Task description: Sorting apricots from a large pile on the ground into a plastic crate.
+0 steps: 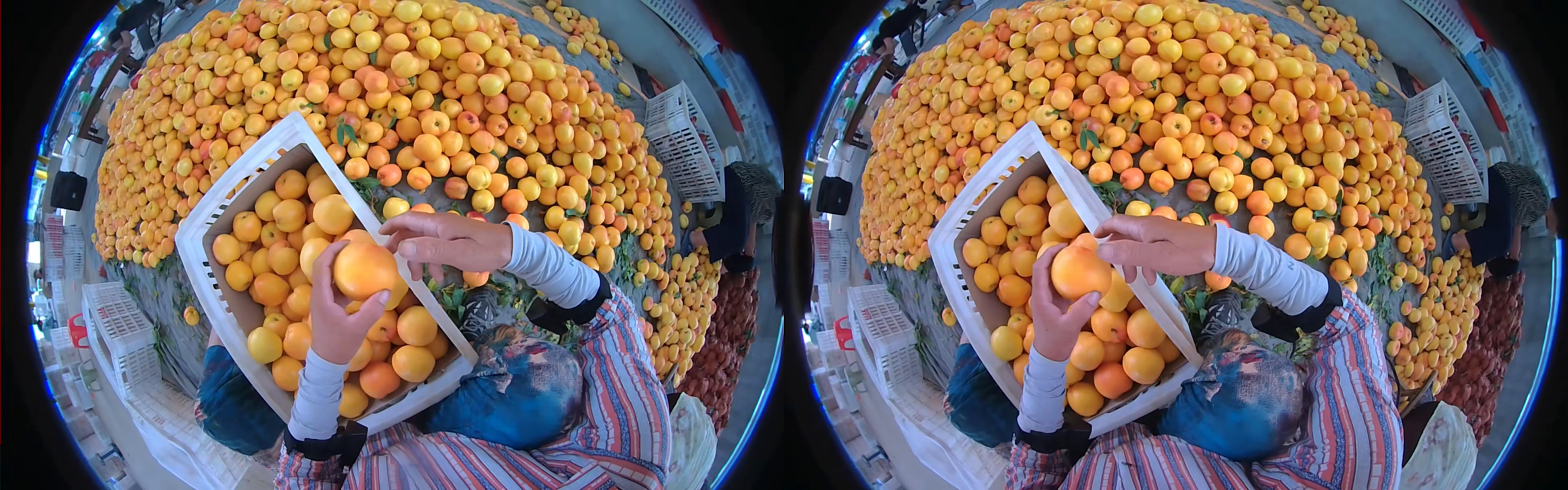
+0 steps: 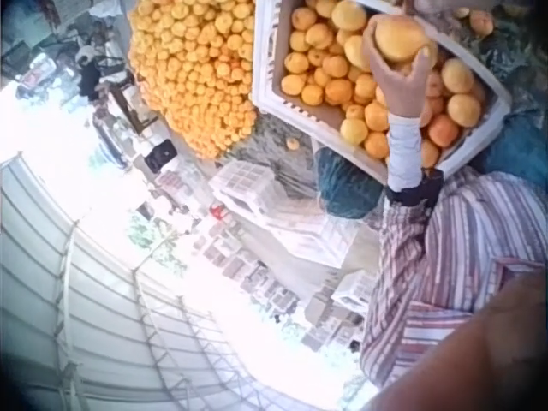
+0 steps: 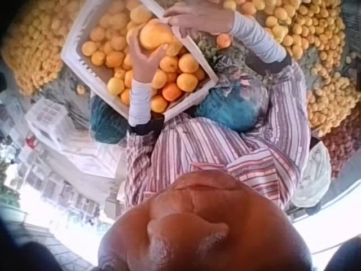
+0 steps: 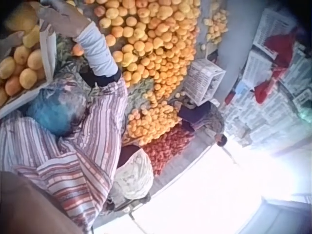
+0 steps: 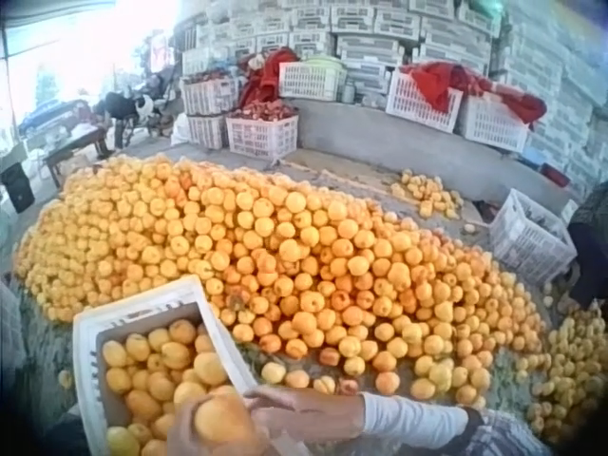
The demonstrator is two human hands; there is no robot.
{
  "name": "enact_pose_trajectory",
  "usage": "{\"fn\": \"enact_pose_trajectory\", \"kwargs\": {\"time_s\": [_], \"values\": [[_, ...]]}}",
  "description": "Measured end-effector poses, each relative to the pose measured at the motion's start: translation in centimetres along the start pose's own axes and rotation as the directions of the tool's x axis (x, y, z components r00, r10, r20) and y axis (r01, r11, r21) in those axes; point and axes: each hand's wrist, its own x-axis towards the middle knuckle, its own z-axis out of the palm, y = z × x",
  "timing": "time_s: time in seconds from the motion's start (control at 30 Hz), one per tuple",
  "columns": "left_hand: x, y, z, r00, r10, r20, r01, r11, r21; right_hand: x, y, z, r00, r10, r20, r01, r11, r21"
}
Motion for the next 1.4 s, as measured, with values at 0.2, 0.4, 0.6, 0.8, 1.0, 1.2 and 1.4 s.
{"fn": "enact_pose_trajectory", "kwargs": {"time_s": [0.2, 0.4, 0.6, 0.8, 1.0, 1.2, 1.4], "values": [[-1.6, -2.7, -6.4, 0.951, -0.186, -0.246, 0.114, 0.954, -0.279, 0.0, 0.6, -0.2, 0.991, 0.029, -0.128, -0.030, 1.000, -0.006], [-2.9, -2.6, -11.3, 0.911, -0.238, -0.337, 0.084, 0.907, -0.414, 0.3, 2.3, 0.0, 0.985, 0.087, -0.147, -0.080, 0.995, 0.051], [-4.0, -0.9, -17.2, 0.839, -0.116, -0.532, -0.055, 0.954, -0.295, -0.1, 3.9, -0.2, 0.979, 0.106, -0.175, -0.094, 0.993, 0.078], [-5.5, -2.3, -16.3, 0.847, -0.194, -0.495, -0.026, 0.915, -0.403, -0.5, 4.8, 0.3, 0.967, 0.156, -0.202, -0.137, 0.985, 0.107], [-5.4, -2.1, -18.3, 0.872, -0.226, -0.434, 0.053, 0.926, -0.375, -1.2, 4.7, -0.1, 0.943, 0.176, -0.283, -0.142, 0.980, 0.138], [-4.6, -1.4, -19.3, 0.816, 0.044, -0.576, 0.118, 0.963, 0.241, 1.1, 1.3, -0.1, 0.964, 0.128, -0.232, -0.130, 0.992, 0.006], [-4.0, -0.8, -16.4, 0.818, 0.167, -0.551, -0.019, 0.964, 0.264, 9.4, -6.5, 3.4, 0.986, 0.072, 0.147, -0.007, 0.917, -0.400]]}}
